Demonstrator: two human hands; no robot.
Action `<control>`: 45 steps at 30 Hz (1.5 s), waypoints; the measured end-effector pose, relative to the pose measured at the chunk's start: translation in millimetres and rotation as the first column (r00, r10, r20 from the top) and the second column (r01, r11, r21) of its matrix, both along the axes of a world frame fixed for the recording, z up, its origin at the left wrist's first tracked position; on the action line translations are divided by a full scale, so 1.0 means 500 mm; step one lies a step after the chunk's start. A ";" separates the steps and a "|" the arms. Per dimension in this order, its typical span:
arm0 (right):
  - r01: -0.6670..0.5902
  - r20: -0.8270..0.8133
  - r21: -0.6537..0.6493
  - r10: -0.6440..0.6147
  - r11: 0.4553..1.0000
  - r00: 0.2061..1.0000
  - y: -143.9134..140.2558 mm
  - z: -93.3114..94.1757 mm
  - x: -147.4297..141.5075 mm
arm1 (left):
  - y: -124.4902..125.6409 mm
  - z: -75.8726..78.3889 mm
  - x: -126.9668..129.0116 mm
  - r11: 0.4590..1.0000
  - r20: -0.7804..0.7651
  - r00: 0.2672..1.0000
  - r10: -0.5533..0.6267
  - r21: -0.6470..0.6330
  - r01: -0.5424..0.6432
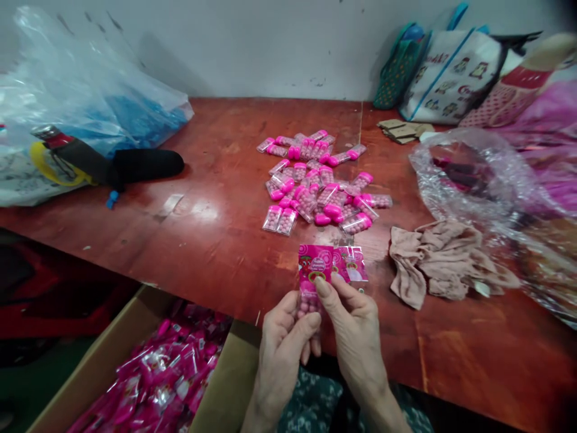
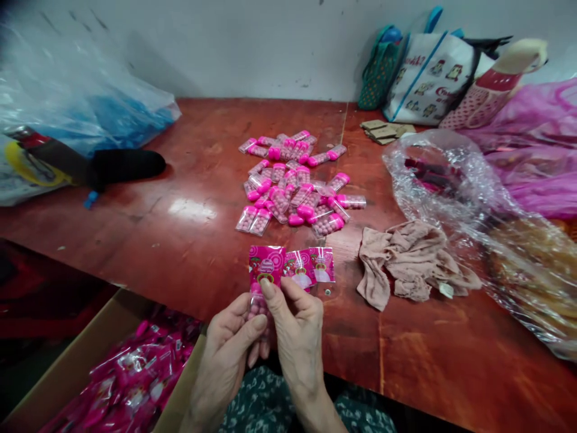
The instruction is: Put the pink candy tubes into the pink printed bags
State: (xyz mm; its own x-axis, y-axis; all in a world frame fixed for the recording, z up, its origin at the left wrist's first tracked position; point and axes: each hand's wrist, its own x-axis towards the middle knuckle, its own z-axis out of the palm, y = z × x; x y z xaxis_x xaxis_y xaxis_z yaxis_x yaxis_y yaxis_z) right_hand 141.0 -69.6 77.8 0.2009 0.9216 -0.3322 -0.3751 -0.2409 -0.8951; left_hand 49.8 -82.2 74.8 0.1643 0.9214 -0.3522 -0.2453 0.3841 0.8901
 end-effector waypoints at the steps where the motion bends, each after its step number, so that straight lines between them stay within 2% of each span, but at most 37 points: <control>1: 0.033 -0.039 -0.010 -0.033 0.999 0.999 -0.006 -0.003 -0.010 | -0.005 0.001 0.006 0.999 0.005 0.999 0.036 0.004 -0.036; 5: 0.118 -0.051 -0.015 -0.119 0.993 0.992 -0.028 -0.018 -0.045 | -0.017 -0.002 0.022 0.987 0.020 0.987 0.161 -0.003 -0.161; 9: 0.029 -0.060 0.000 -0.029 1.000 0.998 -0.030 -0.025 -0.045 | -0.012 -0.010 0.011 0.968 -0.042 0.968 0.247 0.059 -0.244; 13: -0.074 -0.132 0.017 0.076 0.997 0.988 -0.015 -0.025 -0.019 | -0.007 -0.010 -0.005 0.990 -0.086 0.989 0.120 0.077 -0.114; 16: -0.110 -0.093 -0.008 0.109 0.994 0.990 -0.008 -0.022 -0.008 | -0.011 -0.011 -0.004 0.999 -0.104 0.994 0.026 0.039 -0.022; 18: -0.111 -0.039 -0.041 0.109 0.993 0.993 -0.009 -0.016 -0.009 | -0.016 -0.015 0.001 1.000 -0.094 0.995 0.016 0.014 -0.015; 21: -0.096 0.085 -0.057 0.101 0.994 0.991 -0.013 -0.006 -0.016 | -0.018 -0.020 0.011 0.994 -0.064 0.992 0.105 0.019 -0.104; 23: -0.118 0.087 -0.018 0.119 0.993 0.989 -0.017 -0.003 -0.019 | -0.012 -0.016 0.015 0.983 0.009 0.983 0.181 0.023 -0.181; 25: -0.125 0.080 0.047 0.121 0.991 0.990 -0.024 -0.007 -0.020 | 0.000 -0.005 0.015 0.970 0.118 0.963 0.241 -0.011 -0.241; 27: -0.130 0.178 0.091 0.112 0.987 0.978 -0.032 -0.016 -0.021 | 0.014 0.006 0.011 0.950 0.202 0.929 0.311 -0.078 -0.301; 32: -0.161 0.509 0.171 0.053 0.972 0.859 -0.043 -0.034 -0.041 | 0.027 0.004 -0.005 0.861 0.340 0.795 0.503 -0.274 -0.428; 36: -0.188 0.588 0.219 0.024 0.957 0.809 -0.042 -0.036 -0.056 | 0.026 -0.008 -0.004 0.820 0.318 0.770 0.554 -0.365 -0.440; 39: -0.199 0.585 0.186 0.055 0.962 0.809 -0.040 -0.033 -0.053 | 0.030 -0.006 -0.005 0.837 0.297 0.791 0.536 -0.308 -0.452; 42: -0.290 0.586 0.090 0.185 0.953 0.789 -0.041 -0.030 -0.042 | 0.039 0.000 -0.013 0.874 0.286 0.828 0.482 -0.217 -0.434; 45: -0.336 0.593 -0.029 0.286 0.942 0.752 -0.044 -0.026 -0.037 | 0.043 0.003 -0.014 0.897 0.237 0.869 0.434 -0.197 -0.395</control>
State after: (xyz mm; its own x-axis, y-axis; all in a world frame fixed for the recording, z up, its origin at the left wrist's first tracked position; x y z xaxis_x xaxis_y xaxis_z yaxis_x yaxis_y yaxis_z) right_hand 122.6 -91.6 64.6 0.0301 0.9842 -0.1744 0.3062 -0.1752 -0.9357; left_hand 42.6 -60.9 76.0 -0.1159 0.8711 -0.4772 -0.6304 0.3068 0.7131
